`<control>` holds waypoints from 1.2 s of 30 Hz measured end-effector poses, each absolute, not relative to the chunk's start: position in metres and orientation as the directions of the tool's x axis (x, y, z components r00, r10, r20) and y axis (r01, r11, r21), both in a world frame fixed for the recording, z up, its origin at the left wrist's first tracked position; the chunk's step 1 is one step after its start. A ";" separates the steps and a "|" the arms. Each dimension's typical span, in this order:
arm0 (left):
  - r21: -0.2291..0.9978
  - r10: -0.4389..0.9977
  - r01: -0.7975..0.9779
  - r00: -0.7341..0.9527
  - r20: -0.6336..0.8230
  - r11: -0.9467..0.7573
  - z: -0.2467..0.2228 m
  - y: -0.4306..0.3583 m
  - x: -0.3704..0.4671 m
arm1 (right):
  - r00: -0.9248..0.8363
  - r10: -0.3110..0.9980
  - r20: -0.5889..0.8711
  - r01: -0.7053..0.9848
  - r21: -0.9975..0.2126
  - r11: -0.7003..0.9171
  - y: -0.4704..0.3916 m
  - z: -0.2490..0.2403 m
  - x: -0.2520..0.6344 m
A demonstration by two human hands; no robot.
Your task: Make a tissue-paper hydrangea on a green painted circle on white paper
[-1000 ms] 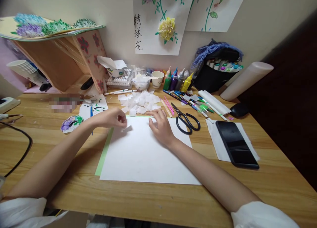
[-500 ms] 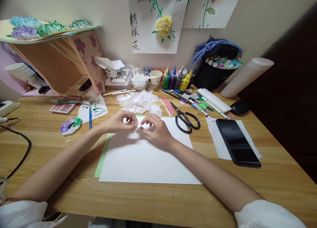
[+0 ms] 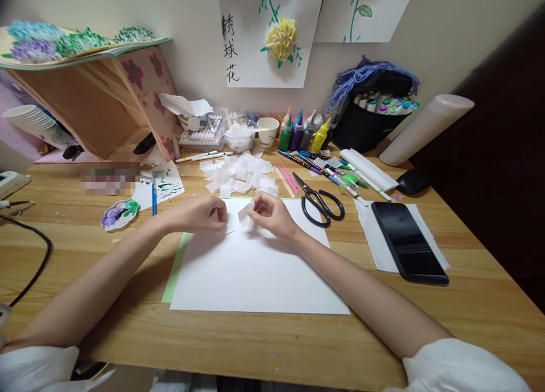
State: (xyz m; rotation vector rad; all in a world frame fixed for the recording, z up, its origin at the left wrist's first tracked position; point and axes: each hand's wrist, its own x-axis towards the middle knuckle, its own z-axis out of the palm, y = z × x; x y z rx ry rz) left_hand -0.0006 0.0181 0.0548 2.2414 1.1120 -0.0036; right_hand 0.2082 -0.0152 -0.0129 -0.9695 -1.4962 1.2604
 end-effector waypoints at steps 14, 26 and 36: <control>0.844 0.705 0.412 0.707 -0.059 -0.343 0.036 0.014 0.019 | -0.198 0.977 0.078 -0.117 -0.992 0.055 -0.009 -0.016 0.211; 0.833 0.765 0.433 0.644 -0.017 -0.345 0.027 0.012 0.025 | 0.041 0.923 0.384 0.215 -0.905 0.367 -0.015 -0.015 0.208; 0.761 0.798 0.466 0.593 0.109 -0.451 0.019 0.010 0.028 | -0.173 0.836 0.520 0.438 -0.720 0.538 -0.023 -0.008 0.204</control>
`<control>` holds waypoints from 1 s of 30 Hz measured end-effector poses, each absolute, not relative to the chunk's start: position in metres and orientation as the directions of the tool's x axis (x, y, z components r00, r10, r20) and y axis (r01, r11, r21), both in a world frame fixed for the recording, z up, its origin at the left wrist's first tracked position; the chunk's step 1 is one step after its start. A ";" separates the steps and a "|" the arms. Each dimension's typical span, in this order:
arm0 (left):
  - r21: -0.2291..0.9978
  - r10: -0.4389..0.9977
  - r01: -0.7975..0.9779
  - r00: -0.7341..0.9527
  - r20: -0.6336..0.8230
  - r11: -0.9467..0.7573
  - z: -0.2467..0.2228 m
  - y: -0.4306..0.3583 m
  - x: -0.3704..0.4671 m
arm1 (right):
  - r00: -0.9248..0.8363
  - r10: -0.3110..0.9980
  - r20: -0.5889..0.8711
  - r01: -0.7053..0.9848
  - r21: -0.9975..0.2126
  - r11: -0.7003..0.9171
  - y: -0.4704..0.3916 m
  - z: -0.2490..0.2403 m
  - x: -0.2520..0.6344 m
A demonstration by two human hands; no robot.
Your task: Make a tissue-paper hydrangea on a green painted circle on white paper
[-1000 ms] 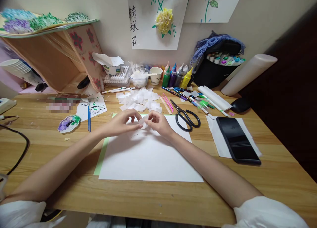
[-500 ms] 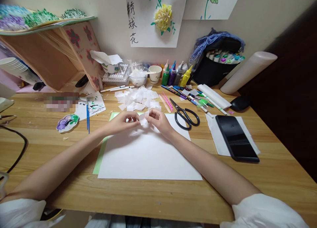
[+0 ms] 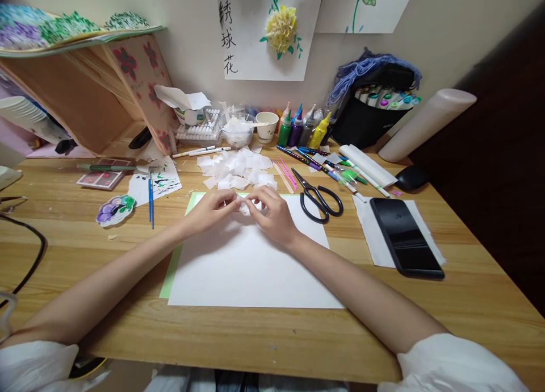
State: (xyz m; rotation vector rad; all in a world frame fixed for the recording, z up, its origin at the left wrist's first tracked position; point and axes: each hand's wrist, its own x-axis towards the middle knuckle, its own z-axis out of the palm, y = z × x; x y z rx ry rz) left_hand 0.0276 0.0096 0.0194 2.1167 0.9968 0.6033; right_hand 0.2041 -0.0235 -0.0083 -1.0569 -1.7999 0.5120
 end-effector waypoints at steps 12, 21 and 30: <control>0.773 0.876 0.462 0.416 0.244 -0.435 0.010 0.006 0.029 | 0.032 0.985 0.171 0.074 -0.983 0.169 -0.011 -0.014 0.208; 0.847 0.908 0.431 0.397 0.132 -0.311 0.005 0.007 0.027 | 0.191 0.977 0.092 -0.114 -0.987 0.115 -0.004 -0.021 0.211; 0.854 0.895 0.380 0.401 0.195 -0.356 0.007 0.008 0.024 | 0.084 0.980 0.181 0.171 -0.971 0.165 -0.013 -0.014 0.208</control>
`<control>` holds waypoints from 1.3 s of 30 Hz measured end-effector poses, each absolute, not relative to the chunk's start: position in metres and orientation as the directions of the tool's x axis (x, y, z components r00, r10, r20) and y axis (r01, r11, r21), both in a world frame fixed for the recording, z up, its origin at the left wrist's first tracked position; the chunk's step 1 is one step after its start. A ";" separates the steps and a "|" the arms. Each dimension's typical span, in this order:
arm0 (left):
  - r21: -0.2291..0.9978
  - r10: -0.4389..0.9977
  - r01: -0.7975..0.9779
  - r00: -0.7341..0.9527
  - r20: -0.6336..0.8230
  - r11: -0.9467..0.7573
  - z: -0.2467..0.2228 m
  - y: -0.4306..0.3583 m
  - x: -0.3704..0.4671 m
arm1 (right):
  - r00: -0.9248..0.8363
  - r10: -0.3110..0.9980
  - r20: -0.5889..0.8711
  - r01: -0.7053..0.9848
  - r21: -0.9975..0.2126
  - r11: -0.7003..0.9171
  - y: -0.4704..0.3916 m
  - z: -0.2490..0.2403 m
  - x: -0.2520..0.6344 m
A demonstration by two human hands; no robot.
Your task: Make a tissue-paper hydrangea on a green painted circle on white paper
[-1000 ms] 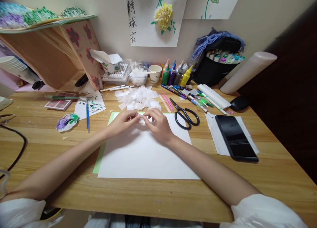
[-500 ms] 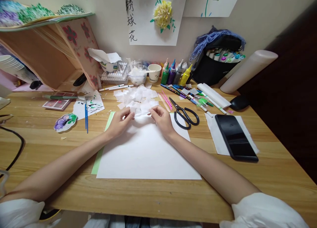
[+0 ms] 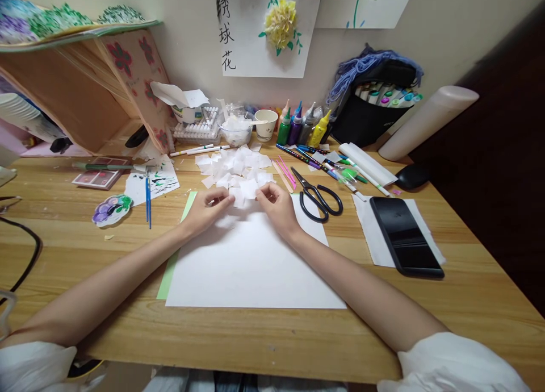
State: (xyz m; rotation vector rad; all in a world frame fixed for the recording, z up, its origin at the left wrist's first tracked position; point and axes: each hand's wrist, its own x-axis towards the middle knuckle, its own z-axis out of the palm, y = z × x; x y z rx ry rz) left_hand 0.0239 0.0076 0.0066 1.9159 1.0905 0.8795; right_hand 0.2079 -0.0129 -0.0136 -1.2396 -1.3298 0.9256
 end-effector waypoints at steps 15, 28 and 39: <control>0.981 0.960 0.128 0.258 0.107 -0.144 0.003 0.008 0.031 | -0.086 0.894 0.441 0.393 -0.809 0.437 -0.025 -0.007 0.203; 0.971 0.926 0.172 0.367 0.091 -0.164 -0.001 0.003 0.032 | -0.122 0.841 0.528 0.436 -0.732 0.523 -0.025 -0.012 0.203; 0.904 0.936 0.293 0.262 0.236 -0.310 0.006 -0.004 0.035 | -0.197 0.944 0.265 0.099 -0.952 0.288 -0.023 -0.014 0.203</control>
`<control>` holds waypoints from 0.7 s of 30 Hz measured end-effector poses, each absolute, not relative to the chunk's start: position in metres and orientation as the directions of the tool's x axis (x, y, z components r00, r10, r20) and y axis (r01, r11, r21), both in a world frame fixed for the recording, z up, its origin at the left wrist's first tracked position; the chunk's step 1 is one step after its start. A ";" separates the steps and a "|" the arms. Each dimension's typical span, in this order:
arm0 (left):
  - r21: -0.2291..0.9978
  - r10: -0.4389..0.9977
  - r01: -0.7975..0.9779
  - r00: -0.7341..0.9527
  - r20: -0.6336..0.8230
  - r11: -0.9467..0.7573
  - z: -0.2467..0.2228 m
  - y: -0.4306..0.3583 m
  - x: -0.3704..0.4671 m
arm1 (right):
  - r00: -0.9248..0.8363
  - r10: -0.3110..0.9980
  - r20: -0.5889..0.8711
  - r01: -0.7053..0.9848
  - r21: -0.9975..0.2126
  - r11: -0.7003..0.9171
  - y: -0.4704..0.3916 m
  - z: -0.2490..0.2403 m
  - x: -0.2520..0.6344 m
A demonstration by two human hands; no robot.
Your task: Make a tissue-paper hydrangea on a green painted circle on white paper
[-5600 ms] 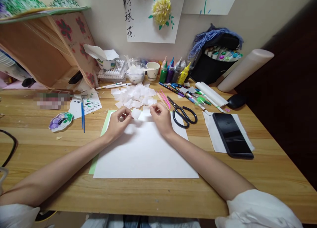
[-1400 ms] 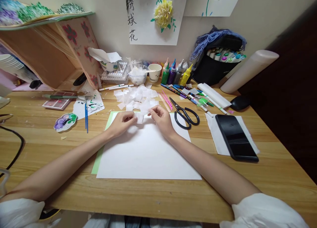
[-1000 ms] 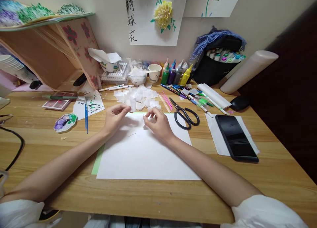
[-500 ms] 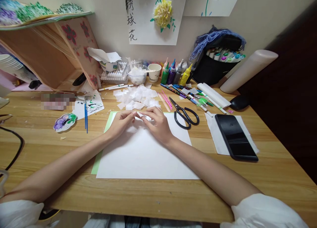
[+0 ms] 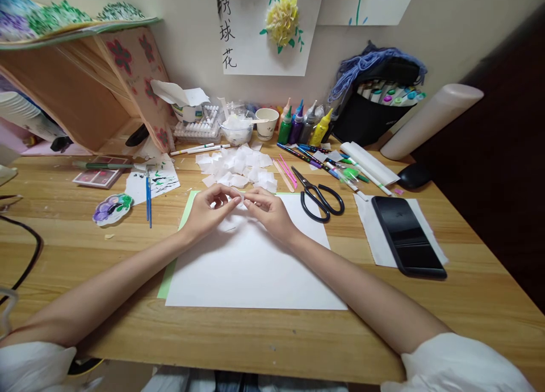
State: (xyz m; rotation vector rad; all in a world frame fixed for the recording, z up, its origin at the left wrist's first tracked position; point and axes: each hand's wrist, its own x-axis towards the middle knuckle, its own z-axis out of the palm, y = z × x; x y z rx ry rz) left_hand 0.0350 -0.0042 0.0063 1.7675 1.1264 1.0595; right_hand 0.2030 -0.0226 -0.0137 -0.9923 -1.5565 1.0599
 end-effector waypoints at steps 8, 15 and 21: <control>0.843 0.930 0.403 0.239 0.279 -0.356 0.005 -0.005 0.035 | -0.271 0.952 0.144 0.012 -0.988 0.152 -0.020 -0.015 0.205; 0.805 0.930 0.468 0.221 0.293 -0.365 0.005 -0.005 0.034 | -0.296 0.945 0.141 0.035 -0.987 0.158 -0.021 -0.013 0.205; 0.802 0.927 0.466 0.220 0.303 -0.373 0.006 -0.005 0.033 | -0.285 0.948 0.142 0.047 -0.986 0.161 -0.021 -0.012 0.203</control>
